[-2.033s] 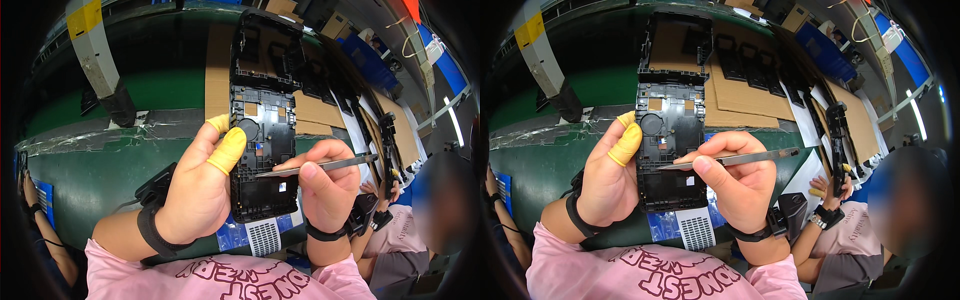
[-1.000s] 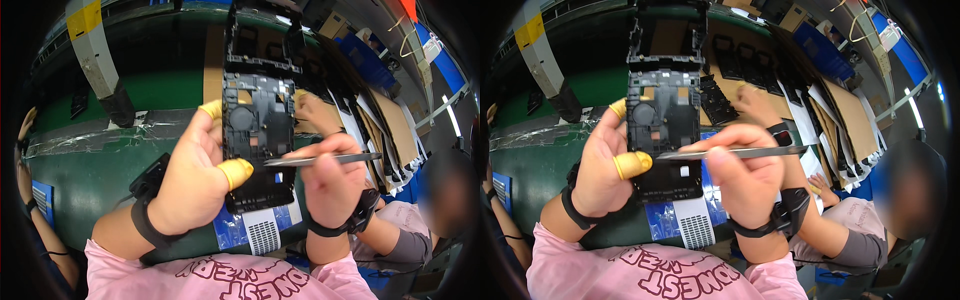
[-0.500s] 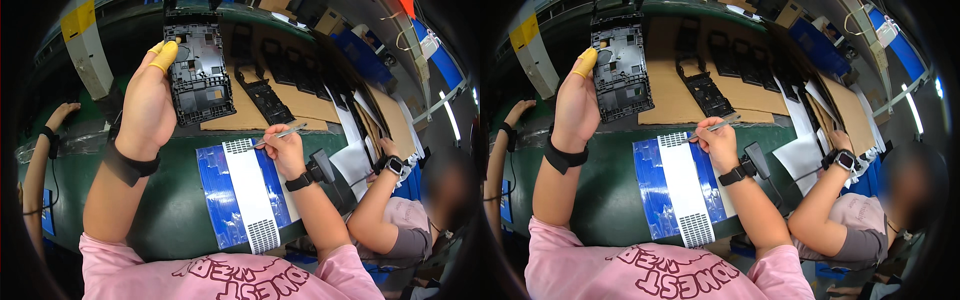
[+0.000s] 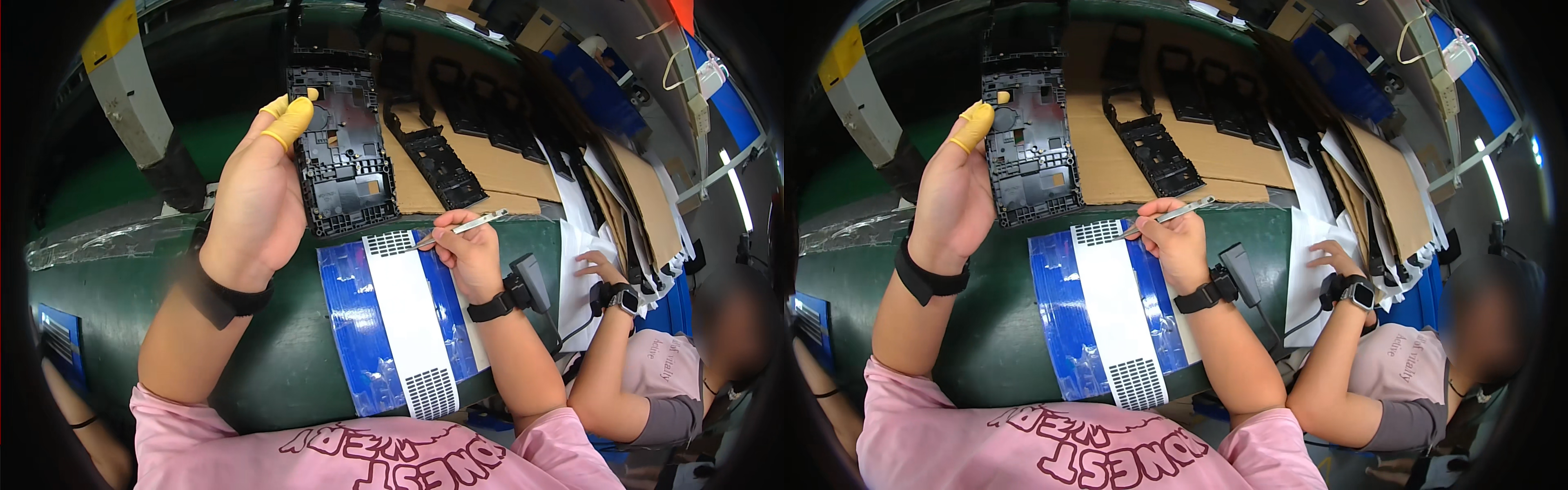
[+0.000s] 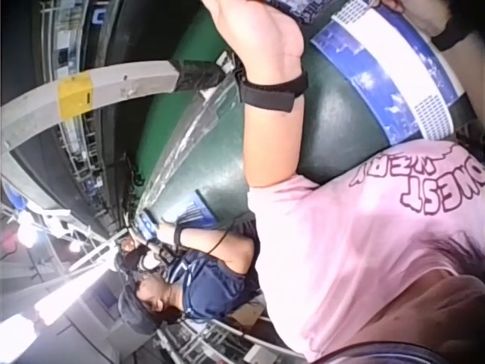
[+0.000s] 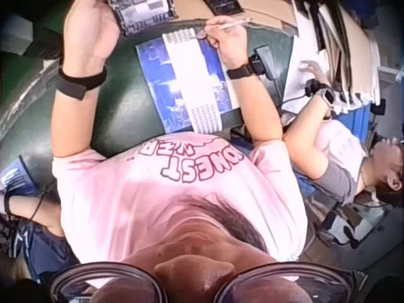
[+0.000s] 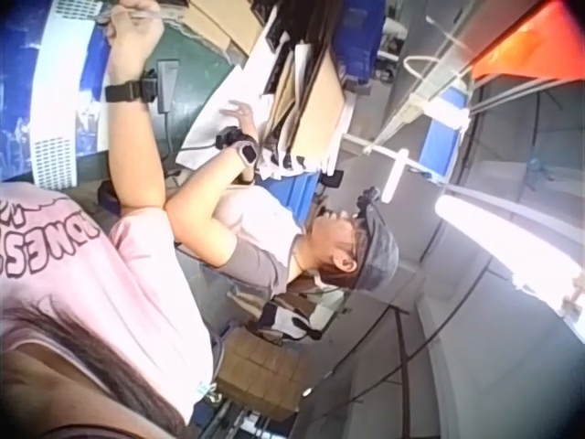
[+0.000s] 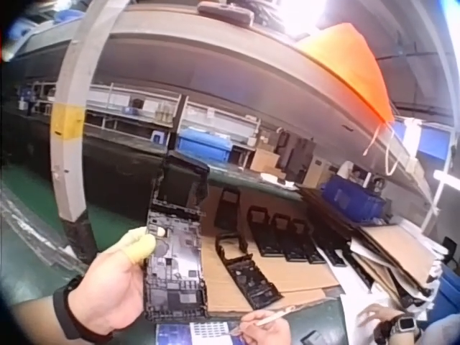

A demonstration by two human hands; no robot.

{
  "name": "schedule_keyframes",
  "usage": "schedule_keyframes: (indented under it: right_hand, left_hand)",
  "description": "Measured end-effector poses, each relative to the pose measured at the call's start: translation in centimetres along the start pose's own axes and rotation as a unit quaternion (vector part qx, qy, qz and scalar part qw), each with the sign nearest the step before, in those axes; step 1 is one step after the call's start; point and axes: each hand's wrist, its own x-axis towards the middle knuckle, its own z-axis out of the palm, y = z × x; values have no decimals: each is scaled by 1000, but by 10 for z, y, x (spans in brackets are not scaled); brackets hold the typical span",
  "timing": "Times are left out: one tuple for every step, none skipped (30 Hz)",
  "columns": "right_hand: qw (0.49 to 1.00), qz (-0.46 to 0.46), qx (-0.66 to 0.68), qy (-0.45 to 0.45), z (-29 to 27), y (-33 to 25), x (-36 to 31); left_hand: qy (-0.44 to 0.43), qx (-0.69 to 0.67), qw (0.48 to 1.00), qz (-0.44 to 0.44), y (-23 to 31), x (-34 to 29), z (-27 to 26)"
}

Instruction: Using tweezers and a precision tool to assemble and adjust components inside an electronic device housing on a factory assembly line.

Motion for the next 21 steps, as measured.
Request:
schedule_keyframes:
  right_hand:
    - [1000, -5, -1, 1, 1, 0, 0]
    - [1000, -4, -1, 0, 3, 0, -1]
    - [1000, -6, 6, 2, 4, 1, -1]
    - [1000, -9, 12, 4, 5, 0, -2]
    - [1000, -10, 12, 4, 5, -1, -3]
    - [1000, -15, 27, -5, 3, -2, -3]
    - [999, -20, 42, -13, 2, -6, -4]
    - [996, -26, 79, -32, 0, -16, -10]
    - [994, -55, 92, -38, 0, -28, -15]
    - [990, -83, 106, -43, 4, -42, -23]
    - [986, -119, 109, -45, 14, -58, -32]
    - [981, -155, 111, -41, 25, -76, -43]
    - [974, -191, 110, -55, 35, -90, -52]
    - [966, -226, 109, -67, 41, -99, -58]
    - [966, -228, 109, -63, 50, -109, -67]
    - [962, -251, 88, -69, 58, -113, -73]
    - [957, -273, 67, -75, 65, -114, -76]
    - [957, -274, 68, -73, 72, -113, -77]
    - [960, -275, 27, -48, 79, -111, -77]
    - [961, -274, -14, -23, 82, -109, -76]
    - [962, -272, -10, -28, 82, -108, -74]
  left_hand:
    - [-1, -1, 1000, -2, 0, -1, -1]
    - [0, -1, 1000, -1, 0, -2, -1]
    - [1, -3, 1000, -3, 0, -3, 0]
    - [2, -4, 1000, -6, 0, -5, 1]
    - [1, -5, 1000, -4, 0, -7, 2]
    - [1, -10, 1000, -9, 1, -9, 2]
    - [-1, -15, 1000, -14, 1, -12, 3]
    - [-14, -23, 999, -25, 3, -16, 8]
    - [-15, -32, 999, -30, 3, -20, 11]
    - [-15, -40, 998, -36, 2, -23, 14]
    - [-21, -48, 998, -36, 2, -26, 15]
    - [-45, -71, 995, -49, 3, -30, 17]
    - [-45, -69, 995, -54, 3, -35, 20]
    - [-45, -67, 995, -60, 2, -38, 20]
    - [-48, -67, 995, -64, 2, -43, 23]
    - [-51, -67, 993, -76, 2, -46, 26]
    - [-54, -68, 992, -88, 1, -48, 28]
    - [-55, -66, 992, -89, 2, -50, 30]
    - [-58, -60, 992, -97, 2, -53, 32]
    - [-60, -54, 991, -104, 2, -55, 32]
    - [-77, -56, 989, -112, 2, -56, 32]
